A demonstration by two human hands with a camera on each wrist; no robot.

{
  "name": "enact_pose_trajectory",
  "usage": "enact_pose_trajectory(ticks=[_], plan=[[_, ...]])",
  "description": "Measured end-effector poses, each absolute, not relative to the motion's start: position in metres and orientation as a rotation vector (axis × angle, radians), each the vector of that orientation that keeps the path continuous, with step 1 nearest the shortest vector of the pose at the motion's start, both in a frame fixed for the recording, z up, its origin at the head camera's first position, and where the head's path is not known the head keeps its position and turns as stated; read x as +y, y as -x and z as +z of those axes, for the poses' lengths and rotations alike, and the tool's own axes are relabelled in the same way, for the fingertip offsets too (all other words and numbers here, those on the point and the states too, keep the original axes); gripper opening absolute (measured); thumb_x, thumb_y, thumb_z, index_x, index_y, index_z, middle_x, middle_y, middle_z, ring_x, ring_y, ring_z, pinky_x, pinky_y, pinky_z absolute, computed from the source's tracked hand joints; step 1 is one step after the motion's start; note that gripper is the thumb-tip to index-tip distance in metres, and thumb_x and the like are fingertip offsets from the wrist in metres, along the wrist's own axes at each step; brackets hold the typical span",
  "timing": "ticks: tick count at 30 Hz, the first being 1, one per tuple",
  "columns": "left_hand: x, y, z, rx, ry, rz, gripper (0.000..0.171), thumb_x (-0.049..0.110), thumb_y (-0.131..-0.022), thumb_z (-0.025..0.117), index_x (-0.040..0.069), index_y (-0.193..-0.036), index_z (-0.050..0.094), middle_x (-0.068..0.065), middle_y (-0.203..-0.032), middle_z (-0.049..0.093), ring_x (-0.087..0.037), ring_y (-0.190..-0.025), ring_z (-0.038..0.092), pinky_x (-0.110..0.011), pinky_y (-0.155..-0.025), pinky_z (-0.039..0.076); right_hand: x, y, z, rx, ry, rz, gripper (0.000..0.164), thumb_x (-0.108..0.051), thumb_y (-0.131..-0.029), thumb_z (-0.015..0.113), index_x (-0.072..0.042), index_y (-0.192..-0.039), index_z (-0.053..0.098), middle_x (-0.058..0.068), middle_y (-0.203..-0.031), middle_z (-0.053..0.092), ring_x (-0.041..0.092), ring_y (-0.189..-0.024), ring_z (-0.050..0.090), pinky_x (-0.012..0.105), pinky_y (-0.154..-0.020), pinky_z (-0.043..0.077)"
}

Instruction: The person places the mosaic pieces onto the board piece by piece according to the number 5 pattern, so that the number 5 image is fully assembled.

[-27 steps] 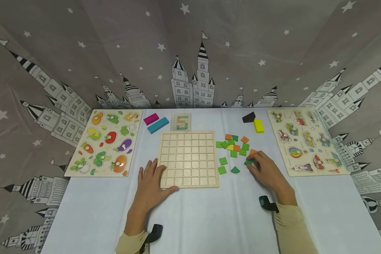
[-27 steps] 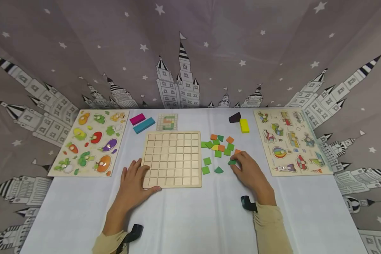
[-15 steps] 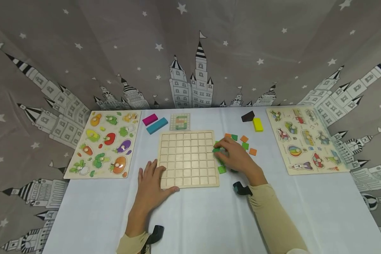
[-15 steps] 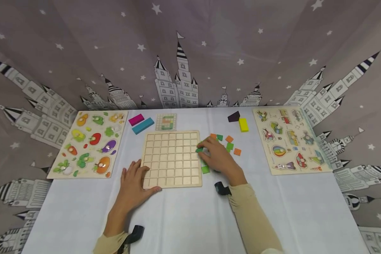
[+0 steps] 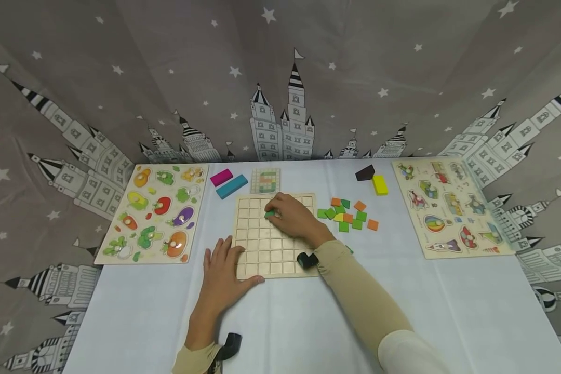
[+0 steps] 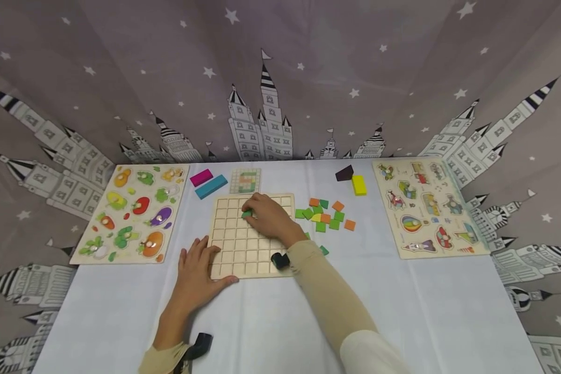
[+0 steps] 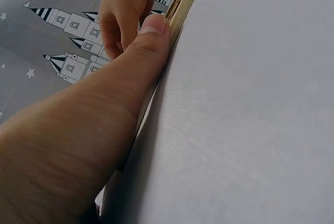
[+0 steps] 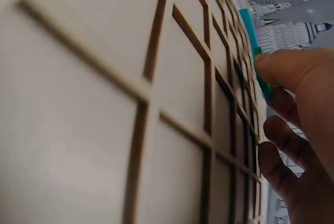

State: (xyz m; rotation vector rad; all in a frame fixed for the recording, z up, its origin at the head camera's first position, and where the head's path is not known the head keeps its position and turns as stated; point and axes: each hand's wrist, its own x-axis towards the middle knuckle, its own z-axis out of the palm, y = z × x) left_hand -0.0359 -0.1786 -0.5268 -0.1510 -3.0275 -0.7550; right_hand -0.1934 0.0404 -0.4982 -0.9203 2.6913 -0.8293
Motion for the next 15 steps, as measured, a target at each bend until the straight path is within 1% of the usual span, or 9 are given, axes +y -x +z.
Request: enact_pose_trajectory(ticks=[3,7,15], plan=[[-0.178,0.036,-0.526,-3.022,0.158,-0.76,0.089,0.067,-0.07,0.082,0.009,-0.132,0.054,-0.024,-0.162,0.033,-0.046,-0.154,0.021,-0.072,-0.122,0.008,0.033,0.198,-0.501,2.705,0.89,-0.779,0.027,-0.03,-0.103,0.062,-0.017,-0.126,0.068,0.0,-0.125,0.062,0.019,-0.12,0.059,0.035,-0.109,0.049],[-0.179,0.034,-0.527,-3.023,0.155,-0.759,0.09,0.067,-0.07,0.082,0.009,-0.133,0.054,-0.024,-0.162,0.033,-0.045,-0.154,0.021,-0.072,-0.122,0.008,0.026,0.198,-0.501,2.712,0.864,-0.751,0.027,-0.031,-0.103,0.062,-0.018,-0.125,0.069,0.0,-0.123,0.062,0.019,-0.117,0.059,0.035,-0.106,0.05],[-0.179,0.036,-0.528,-3.02,0.15,-0.756,0.089,0.067,-0.07,0.082,0.01,-0.133,0.054,-0.024,-0.162,0.033,-0.044,-0.154,0.021,-0.071,-0.122,0.008,0.021,0.199,-0.498,2.715,0.866,-0.751,0.026,-0.029,-0.102,0.063,-0.019,-0.125,0.07,0.002,-0.128,0.063,0.022,-0.12,0.06,0.036,-0.106,0.051]])
